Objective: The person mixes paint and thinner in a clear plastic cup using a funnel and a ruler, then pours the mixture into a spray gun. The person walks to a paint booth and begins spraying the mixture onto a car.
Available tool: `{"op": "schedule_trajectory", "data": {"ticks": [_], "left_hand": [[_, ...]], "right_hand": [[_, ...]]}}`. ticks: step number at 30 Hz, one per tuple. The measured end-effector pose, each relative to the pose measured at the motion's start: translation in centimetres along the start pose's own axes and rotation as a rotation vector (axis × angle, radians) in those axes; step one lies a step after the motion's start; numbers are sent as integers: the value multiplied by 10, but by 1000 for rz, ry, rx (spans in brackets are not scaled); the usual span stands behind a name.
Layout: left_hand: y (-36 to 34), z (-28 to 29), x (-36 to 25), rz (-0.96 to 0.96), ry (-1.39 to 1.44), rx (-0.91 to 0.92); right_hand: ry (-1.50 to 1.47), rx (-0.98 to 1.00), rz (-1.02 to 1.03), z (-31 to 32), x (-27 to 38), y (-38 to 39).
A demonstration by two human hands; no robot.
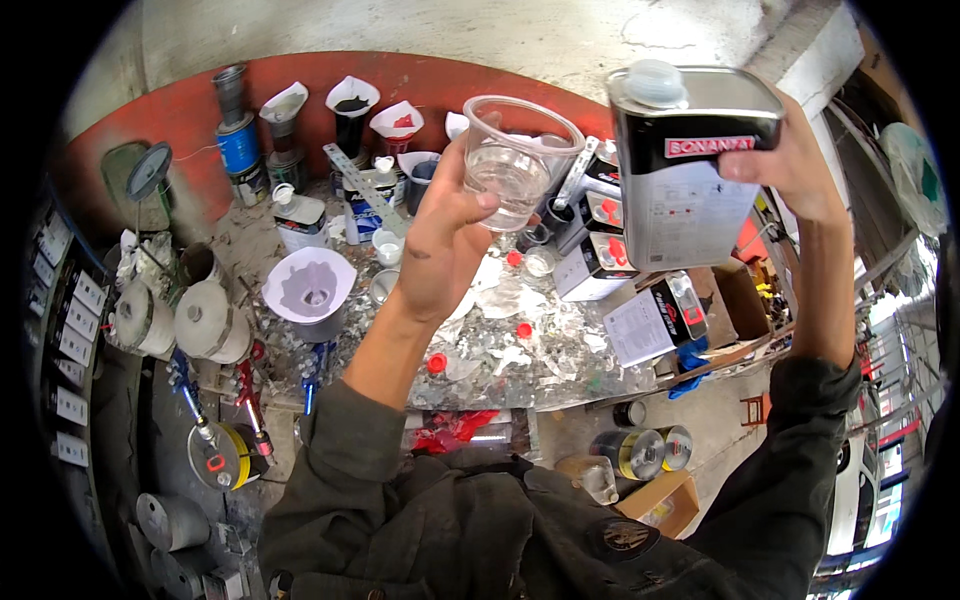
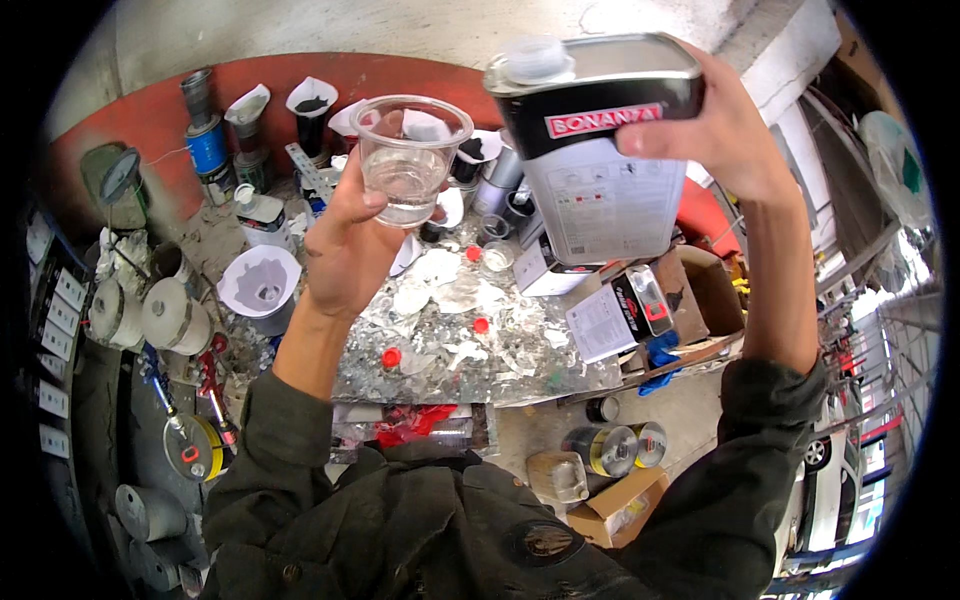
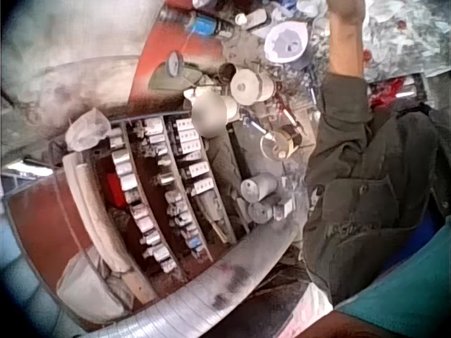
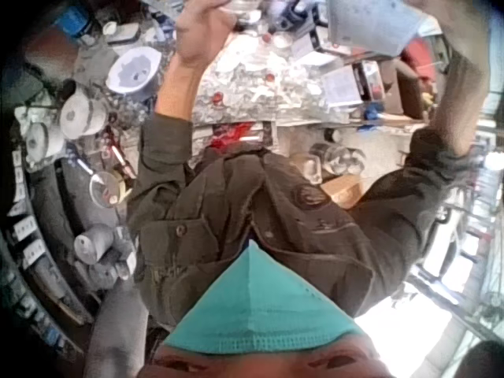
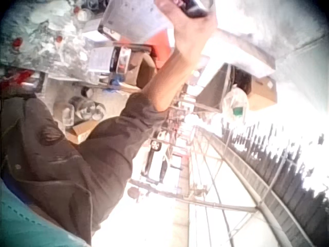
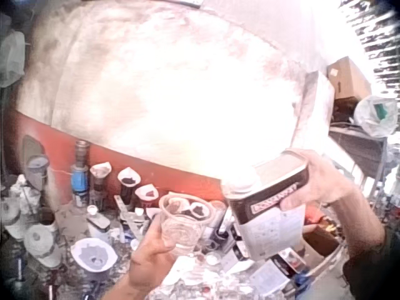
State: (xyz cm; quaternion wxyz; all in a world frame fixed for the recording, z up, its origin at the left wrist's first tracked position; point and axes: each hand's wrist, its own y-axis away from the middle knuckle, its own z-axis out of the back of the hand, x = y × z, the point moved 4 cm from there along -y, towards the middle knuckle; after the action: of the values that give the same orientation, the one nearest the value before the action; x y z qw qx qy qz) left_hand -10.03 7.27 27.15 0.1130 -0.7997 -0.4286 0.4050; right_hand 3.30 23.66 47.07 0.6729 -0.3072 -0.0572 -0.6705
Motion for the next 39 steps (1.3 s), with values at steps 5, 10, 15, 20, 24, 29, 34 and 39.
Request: {"op": "schedule_trajectory", "data": {"ticks": [5,10,15,20,24,29,34,39], "left_hand": [[37,47,-9,-13,-224,-80],[102,85,-65,-50,-531,-376],[142,123,-112,-11,-935,-571],[153,152,-127,70,-1588,-566],[142,148,-127,86,-1881,-481],[129,132,-123,168,-2021,-452],[121,124,-120,123,-2154,-376],[108,114,-113,56,-2301,-241]], "right_hand": [[-138,-163,-49,-20,-45,34],[-367,-140,-158,-70,-83,62],[-467,-132,-233,-118,-123,88],[-551,-151,-301,-160,-139,105],[-599,-110,-321,-185,-150,116],[-650,-81,-361,-201,-156,126],[-626,-79,-371,-204,-152,127],[-614,-108,-370,-207,-153,129]]}}
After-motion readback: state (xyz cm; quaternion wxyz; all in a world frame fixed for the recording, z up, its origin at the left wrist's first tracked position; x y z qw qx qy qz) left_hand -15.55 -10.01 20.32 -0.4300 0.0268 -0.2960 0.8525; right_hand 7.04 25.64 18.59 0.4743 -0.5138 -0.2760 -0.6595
